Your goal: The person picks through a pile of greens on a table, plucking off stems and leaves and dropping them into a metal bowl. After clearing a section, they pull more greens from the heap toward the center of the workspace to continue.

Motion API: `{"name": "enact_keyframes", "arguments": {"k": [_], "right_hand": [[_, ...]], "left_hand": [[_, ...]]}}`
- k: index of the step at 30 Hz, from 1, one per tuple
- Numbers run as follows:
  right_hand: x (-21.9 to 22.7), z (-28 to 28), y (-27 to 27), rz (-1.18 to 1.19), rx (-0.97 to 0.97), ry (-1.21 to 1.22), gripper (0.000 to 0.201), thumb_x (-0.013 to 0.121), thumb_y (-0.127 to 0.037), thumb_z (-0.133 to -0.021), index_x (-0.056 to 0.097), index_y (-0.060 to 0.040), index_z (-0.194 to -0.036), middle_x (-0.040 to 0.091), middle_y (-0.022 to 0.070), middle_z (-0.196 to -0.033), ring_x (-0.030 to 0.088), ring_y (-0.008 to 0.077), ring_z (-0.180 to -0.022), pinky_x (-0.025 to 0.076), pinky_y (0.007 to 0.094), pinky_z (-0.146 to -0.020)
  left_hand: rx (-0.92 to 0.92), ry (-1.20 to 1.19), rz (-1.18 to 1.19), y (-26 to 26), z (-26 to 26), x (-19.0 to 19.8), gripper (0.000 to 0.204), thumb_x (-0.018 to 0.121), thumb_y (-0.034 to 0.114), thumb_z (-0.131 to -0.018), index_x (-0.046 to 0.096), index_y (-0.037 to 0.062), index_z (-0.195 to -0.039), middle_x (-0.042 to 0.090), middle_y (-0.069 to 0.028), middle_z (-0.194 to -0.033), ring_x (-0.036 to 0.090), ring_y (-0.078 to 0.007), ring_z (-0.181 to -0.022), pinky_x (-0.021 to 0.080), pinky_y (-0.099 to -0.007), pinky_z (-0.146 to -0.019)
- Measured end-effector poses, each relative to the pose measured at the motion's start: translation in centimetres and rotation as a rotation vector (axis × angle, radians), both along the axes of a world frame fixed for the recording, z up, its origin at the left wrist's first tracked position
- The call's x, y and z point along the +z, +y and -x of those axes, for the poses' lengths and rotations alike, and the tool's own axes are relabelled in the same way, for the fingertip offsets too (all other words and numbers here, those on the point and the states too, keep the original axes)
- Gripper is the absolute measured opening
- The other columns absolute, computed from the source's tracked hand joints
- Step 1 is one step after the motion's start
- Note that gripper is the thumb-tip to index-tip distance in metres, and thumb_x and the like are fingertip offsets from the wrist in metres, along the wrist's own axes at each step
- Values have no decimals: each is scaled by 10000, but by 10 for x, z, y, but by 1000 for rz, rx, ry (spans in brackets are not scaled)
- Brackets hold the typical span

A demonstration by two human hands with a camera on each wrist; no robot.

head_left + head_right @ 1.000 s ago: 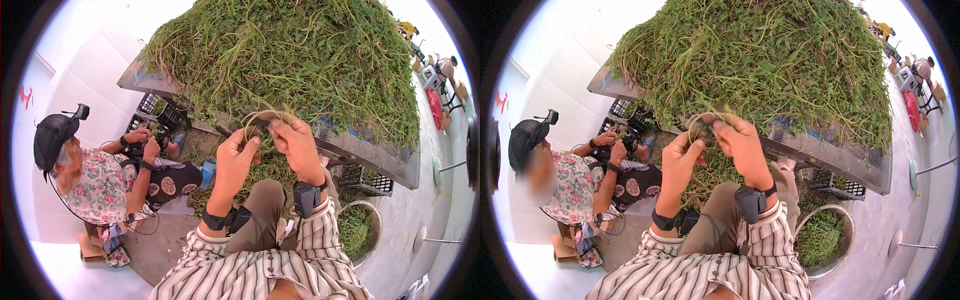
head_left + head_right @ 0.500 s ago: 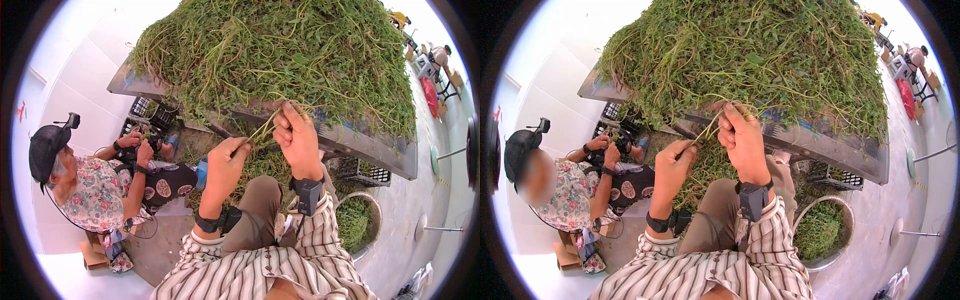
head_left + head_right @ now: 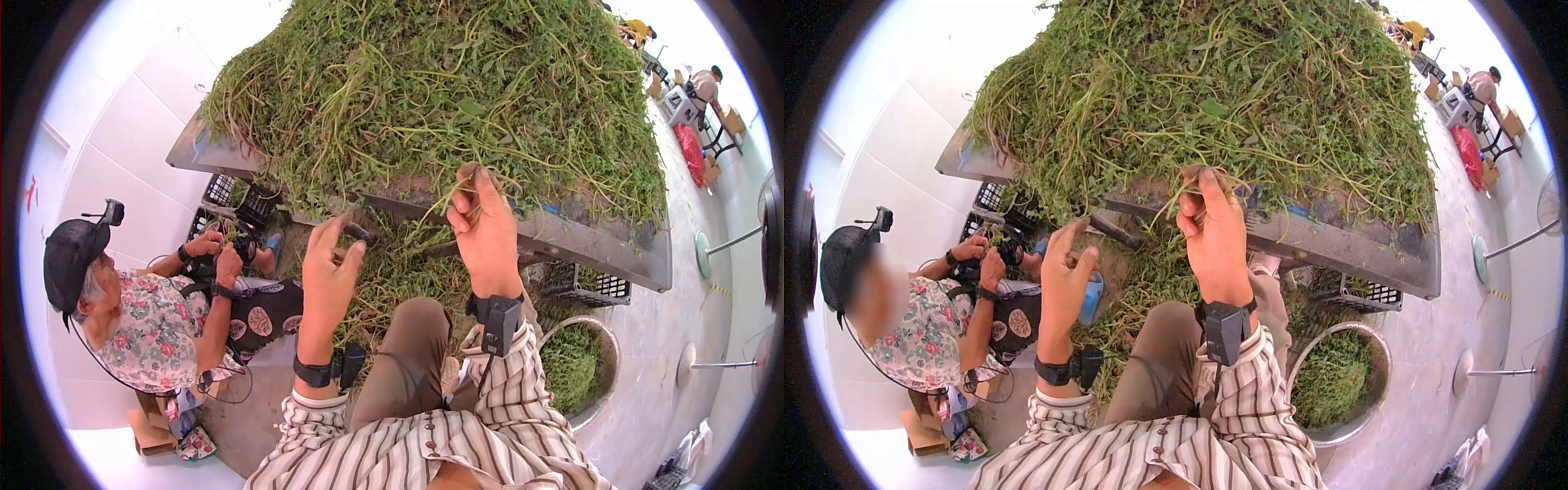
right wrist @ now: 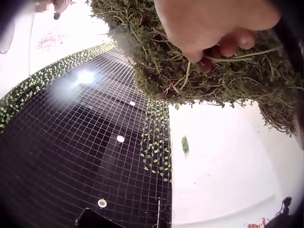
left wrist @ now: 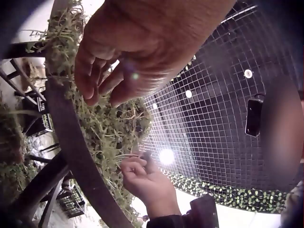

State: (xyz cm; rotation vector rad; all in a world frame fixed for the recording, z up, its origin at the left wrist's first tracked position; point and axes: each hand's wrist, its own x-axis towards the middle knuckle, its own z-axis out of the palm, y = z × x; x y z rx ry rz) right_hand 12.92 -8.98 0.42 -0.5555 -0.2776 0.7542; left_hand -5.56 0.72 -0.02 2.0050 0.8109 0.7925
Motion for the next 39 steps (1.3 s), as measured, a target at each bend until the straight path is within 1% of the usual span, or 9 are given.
{"name": "enact_keyframes", "arguments": {"k": [6,11,20,23,27,31,33,34,39], "right_hand": [[5,-2,-3,-3,-96,-20,173,449,-260,-950,533,-111,-922,594,29,-949,444,54,-683,354,207,-570],[4,-2,-5,-3,-162,-62,175,445,-276,-950,527,-123,-930,606,52,-930,444,66,-673,359,217,-582],[0,-7,-9,-7,-190,-2,206,442,-262,-952,528,-76,-921,582,41,-792,516,118,-693,385,248,-603],[1,-8,-12,11,-183,-2,208,450,-250,-948,527,-58,-927,569,42,-778,542,138,-741,411,266,-647],[-4,-10,-11,-19,-186,-19,197,453,-236,-944,527,-54,-925,577,56,-789,555,162,-759,435,297,-719],[5,-2,-6,-45,-208,-25,182,451,-216,-939,519,-47,-927,607,91,-850,586,195,-792,456,332,-747],[1,-4,-7,-45,-158,-6,171,452,-206,-937,515,-47,-931,614,104,-876,593,198,-813,465,336,-741],[2,-4,-7,-44,-109,10,160,453,-196,-935,511,-46,-936,621,116,-903,601,200,-834,474,341,-734],[9,1,-8,-58,-28,64,133,464,-175,-930,508,-50,-946,524,34,-721,499,133,-611,424,283,-581]], "left_hand": [[-117,2,-108,9,-24,31,329,549,96,-842,548,10,-1160,510,-86,-1123,529,-97,-670,444,-222,-579],[-189,-29,-257,26,-64,52,313,561,92,-827,566,18,-1131,532,-99,-1093,528,-141,-691,444,-259,-637],[-301,46,-481,85,-153,21,255,515,72,-817,586,-20,-1044,579,-198,-1003,556,-365,-918,444,-386,-794],[-289,281,-490,93,-159,19,242,524,90,-814,607,-11,-1017,582,-208,-979,553,-368,-920,443,-389,-789],[-282,249,-598,99,-153,26,223,540,115,-811,629,-1,-979,601,-202,-913,564,-373,-881,448,-400,-768],[-176,50,-647,105,-148,56,197,536,146,-827,632,-3,-913,631,-172,-817,597,-339,-770,465,-416,-710],[-170,18,-254,107,-144,77,205,518,142,-843,632,-10,-918,632,-127,-741,599,-247,-645,475,-366,-653],[-166,-14,-156,104,-141,88,247,513,181,-884,633,-24,-951,613,-29,-724,507,-62,-557,424,-226,-486],[-184,-318,96,87,-123,105,252,507,182,-899,630,-29,-964,614,-41,-726,494,-67,-539,398,-215,-459]]}}
